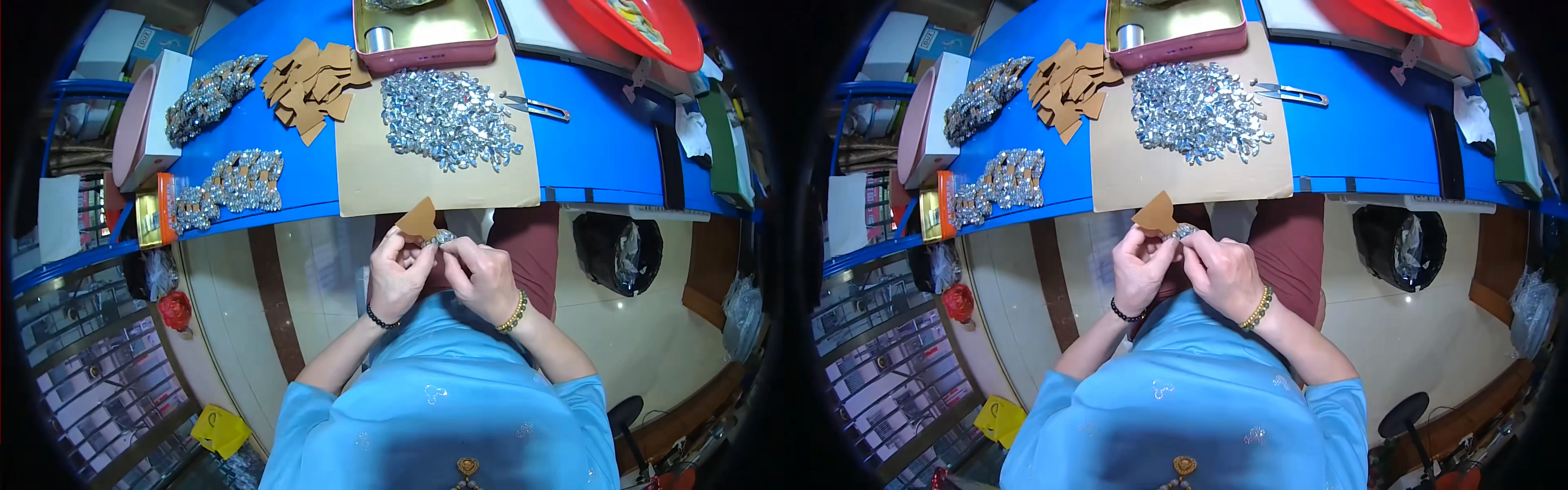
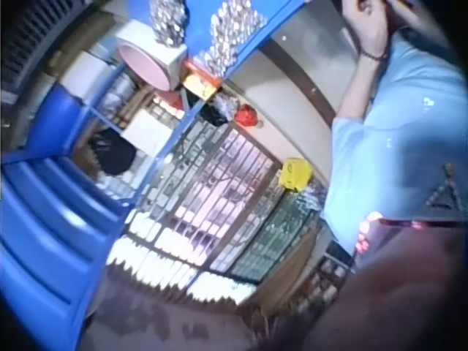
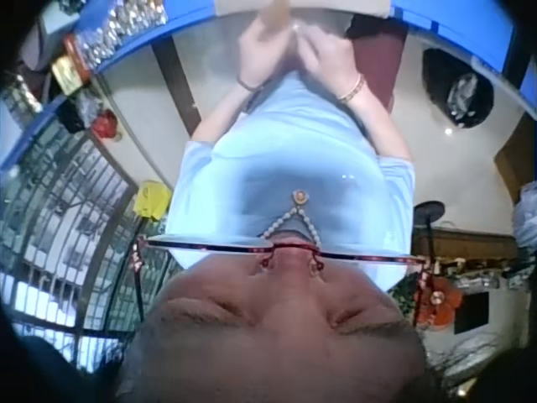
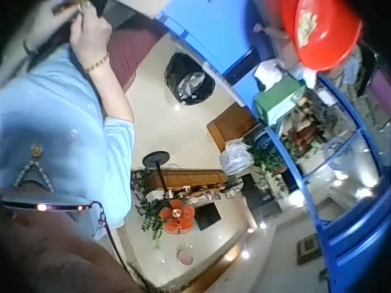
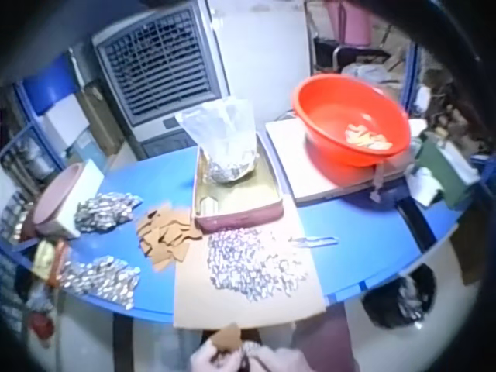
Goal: Manually attaching metal hardware components to small leather pieces on a workshop table.
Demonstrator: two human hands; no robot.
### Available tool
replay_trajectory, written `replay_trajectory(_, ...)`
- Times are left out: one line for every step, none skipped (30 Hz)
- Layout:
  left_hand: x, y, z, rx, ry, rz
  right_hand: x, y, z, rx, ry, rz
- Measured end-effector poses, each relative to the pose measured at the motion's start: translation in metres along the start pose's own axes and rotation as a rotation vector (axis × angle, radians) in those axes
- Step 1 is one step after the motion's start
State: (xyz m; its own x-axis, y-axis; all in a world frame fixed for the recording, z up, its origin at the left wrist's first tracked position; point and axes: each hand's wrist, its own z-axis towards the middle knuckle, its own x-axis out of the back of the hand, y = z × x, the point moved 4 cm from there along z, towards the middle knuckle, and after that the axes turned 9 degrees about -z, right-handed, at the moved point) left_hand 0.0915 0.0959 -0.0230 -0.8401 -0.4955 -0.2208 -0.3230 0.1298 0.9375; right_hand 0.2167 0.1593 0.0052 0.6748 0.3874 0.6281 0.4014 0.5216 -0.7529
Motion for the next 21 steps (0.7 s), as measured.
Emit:
replay_trajectory(0.000,0.000,0.000,0.000,0.000,-0.002,0.000,0.000,0.001,-0.022,-0.003,-0.003)
replay_trajectory(0.000,0.000,0.001,0.001,0.006,0.012,0.000,0.001,0.001,-0.023,-0.004,-0.005)
replay_trajectory(0.000,-0.001,0.002,0.001,0.013,0.026,0.000,0.001,0.001,-0.033,0.003,-0.014)
replay_trajectory(0.001,-0.001,0.002,0.002,0.020,0.040,0.000,0.002,0.002,-0.044,0.009,-0.022)
replay_trajectory(0.001,-0.002,0.003,0.003,0.020,0.040,0.000,0.003,0.002,-0.054,0.015,-0.029)
replay_trajectory(0.001,-0.003,0.003,-0.018,0.016,0.065,0.000,0.003,0.002,-0.055,0.014,-0.028)
replay_trajectory(0.002,-0.004,0.003,-0.040,0.011,0.090,0.000,0.004,0.003,-0.056,0.005,-0.035)
replay_trajectory(0.002,-0.004,0.004,-0.061,0.006,0.115,0.000,0.005,0.003,-0.058,-0.004,-0.042)
replay_trajectory(0.002,-0.005,0.004,-0.060,0.006,0.116,0.000,0.005,0.003,-0.060,-0.013,-0.049)
replay_trajectory(0.001,-0.005,0.004,-0.069,0.015,0.112,0.000,0.005,0.003,-0.061,-0.012,-0.048)
replay_trajectory(0.001,-0.004,0.004,-0.078,0.024,0.109,0.000,0.006,0.003,-0.062,-0.009,-0.049)
replay_trajectory(0.000,-0.005,0.004,-0.088,0.032,0.105,-0.001,0.007,0.002,-0.063,-0.006,-0.050)
replay_trajectory(-0.002,-0.004,0.005,-0.087,0.030,0.106,-0.001,0.007,0.002,-0.064,-0.002,-0.052)
replay_trajectory(-0.004,-0.001,0.005,-0.130,0.033,0.140,0.000,0.007,0.002,-0.066,-0.001,-0.052)
replay_trajectory(-0.006,0.002,0.005,-0.173,0.035,0.174,0.000,0.008,0.003,-0.077,-0.016,-0.058)
replay_trajectory(-0.007,0.004,0.005,-0.217,0.037,0.207,0.000,0.008,0.003,-0.088,-0.030,-0.065)
replay_trajectory(-0.007,0.004,0.005,-0.216,0.035,0.208,0.000,0.009,0.003,-0.100,-0.044,-0.071)
replay_trajectory(-0.008,0.007,0.004,-0.294,0.007,0.349,0.000,0.009,0.003,-0.102,-0.043,-0.072)
replay_trajectory(-0.009,0.010,0.002,-0.372,-0.022,0.491,-0.001,0.011,0.003,-0.109,-0.060,-0.068)
replay_trajectory(-0.011,0.011,0.000,-0.449,-0.051,0.632,-0.002,0.012,0.003,-0.116,-0.076,-0.064)
replay_trajectory(-0.010,0.011,0.000,-0.449,-0.051,0.632,-0.004,0.013,0.003,-0.124,-0.093,-0.060)
